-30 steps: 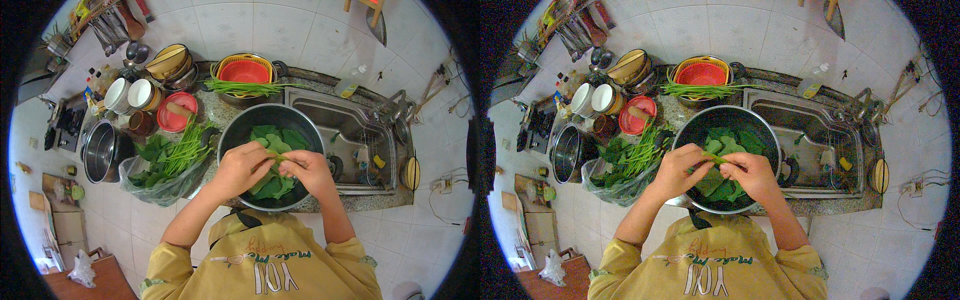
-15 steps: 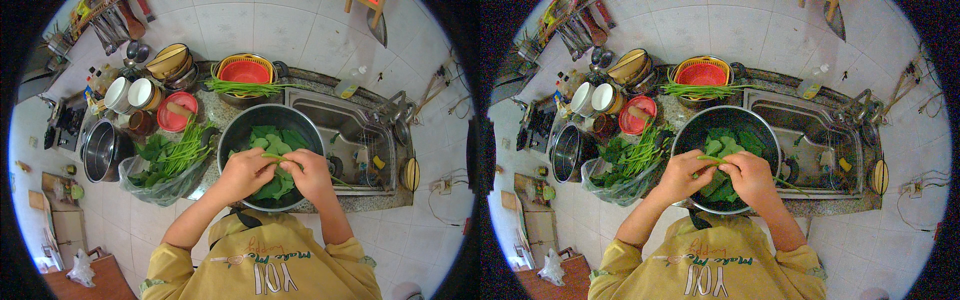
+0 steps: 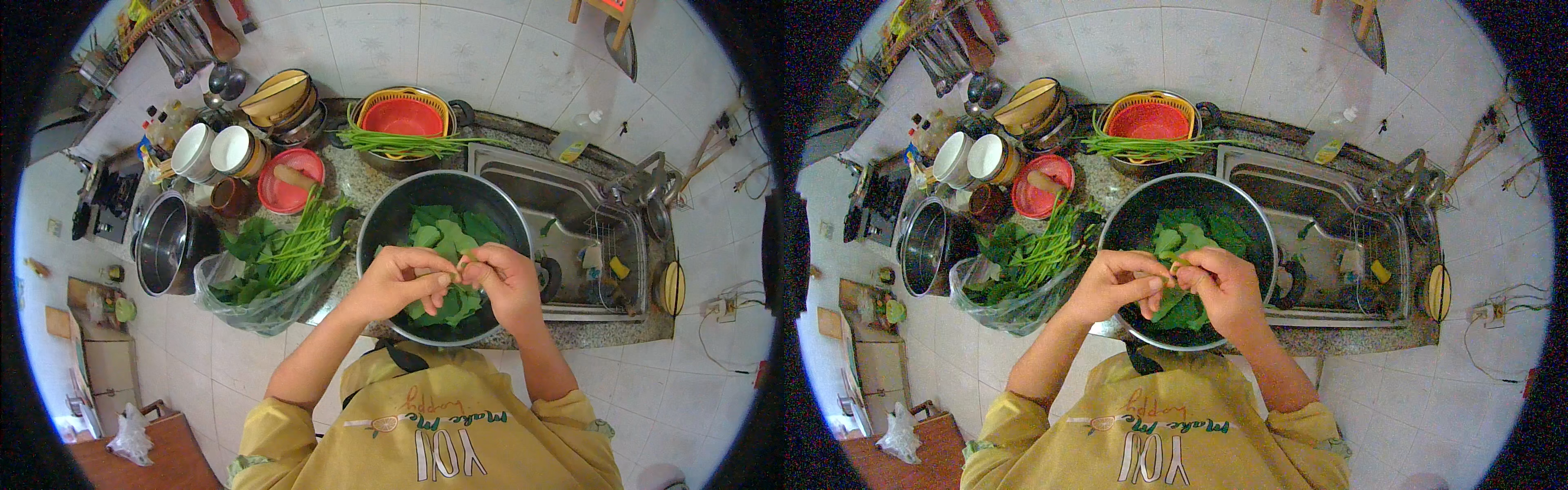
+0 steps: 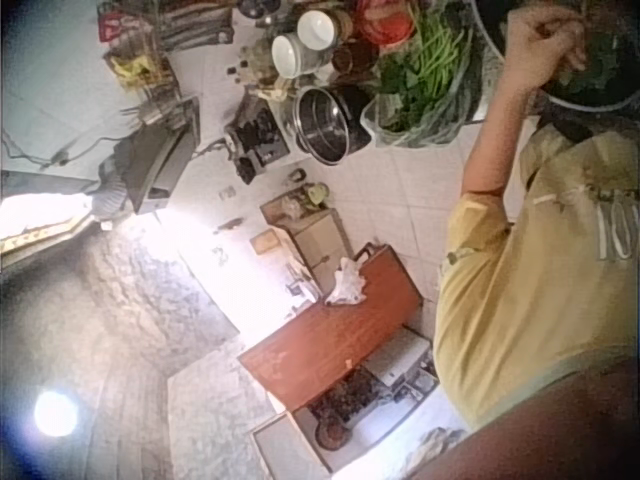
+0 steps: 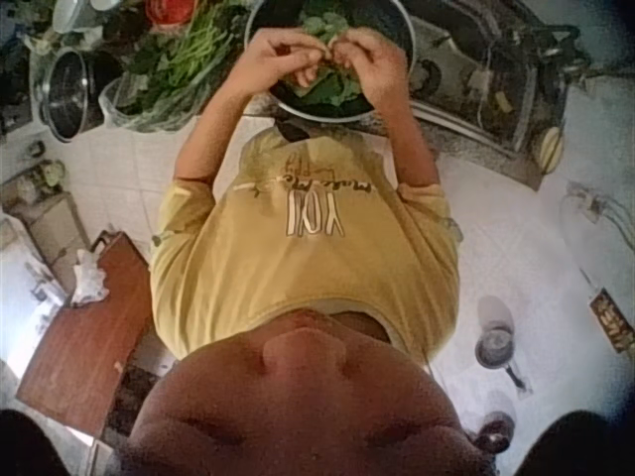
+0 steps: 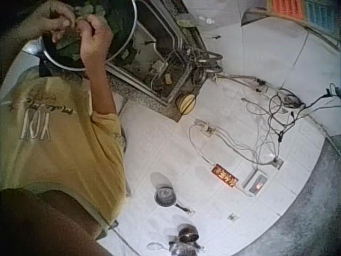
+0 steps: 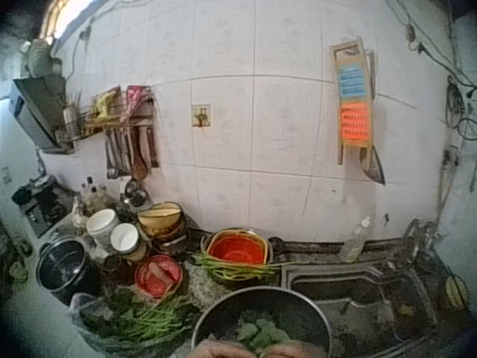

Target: The person stands at a kitchen counter and repeatedly picks up green leafy vegetables, plucks the leaves from the stems by hand, and places the leaves into a metal bowl. The stems are discarded into a nearby container. The task continues throughout the clip with a steady, repetitive motion.

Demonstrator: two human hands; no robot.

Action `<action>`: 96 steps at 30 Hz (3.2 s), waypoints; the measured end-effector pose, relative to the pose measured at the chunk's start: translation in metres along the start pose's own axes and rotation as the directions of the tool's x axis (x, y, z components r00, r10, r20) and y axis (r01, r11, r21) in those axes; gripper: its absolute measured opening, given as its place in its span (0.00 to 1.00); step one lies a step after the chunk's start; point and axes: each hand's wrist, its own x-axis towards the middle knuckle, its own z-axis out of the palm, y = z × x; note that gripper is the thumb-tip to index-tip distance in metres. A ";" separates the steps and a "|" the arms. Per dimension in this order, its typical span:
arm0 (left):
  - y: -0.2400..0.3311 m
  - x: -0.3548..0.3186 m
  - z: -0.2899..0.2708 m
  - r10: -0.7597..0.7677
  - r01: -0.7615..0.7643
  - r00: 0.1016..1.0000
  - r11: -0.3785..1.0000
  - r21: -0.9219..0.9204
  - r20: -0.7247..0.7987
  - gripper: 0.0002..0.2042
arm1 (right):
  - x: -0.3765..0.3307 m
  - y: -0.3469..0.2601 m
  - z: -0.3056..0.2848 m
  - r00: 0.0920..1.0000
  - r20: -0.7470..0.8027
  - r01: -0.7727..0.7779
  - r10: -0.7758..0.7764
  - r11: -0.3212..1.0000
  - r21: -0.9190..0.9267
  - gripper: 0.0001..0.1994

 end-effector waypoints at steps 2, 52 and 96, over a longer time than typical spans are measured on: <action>0.000 0.000 0.004 0.048 -0.048 0.999 0.998 -0.037 0.001 0.06 | 0.000 0.001 0.000 1.000 -0.017 0.006 -0.004 0.993 0.118 0.06; -0.016 0.142 0.117 0.032 -0.084 0.979 0.962 0.258 0.202 0.11 | -0.051 0.037 -0.144 0.929 -0.354 0.025 0.103 0.940 0.341 0.11; 0.003 0.119 0.130 0.536 -0.556 0.816 0.625 0.548 0.217 0.09 | -0.035 0.020 -0.130 0.886 -0.461 0.190 -0.042 0.941 0.280 0.06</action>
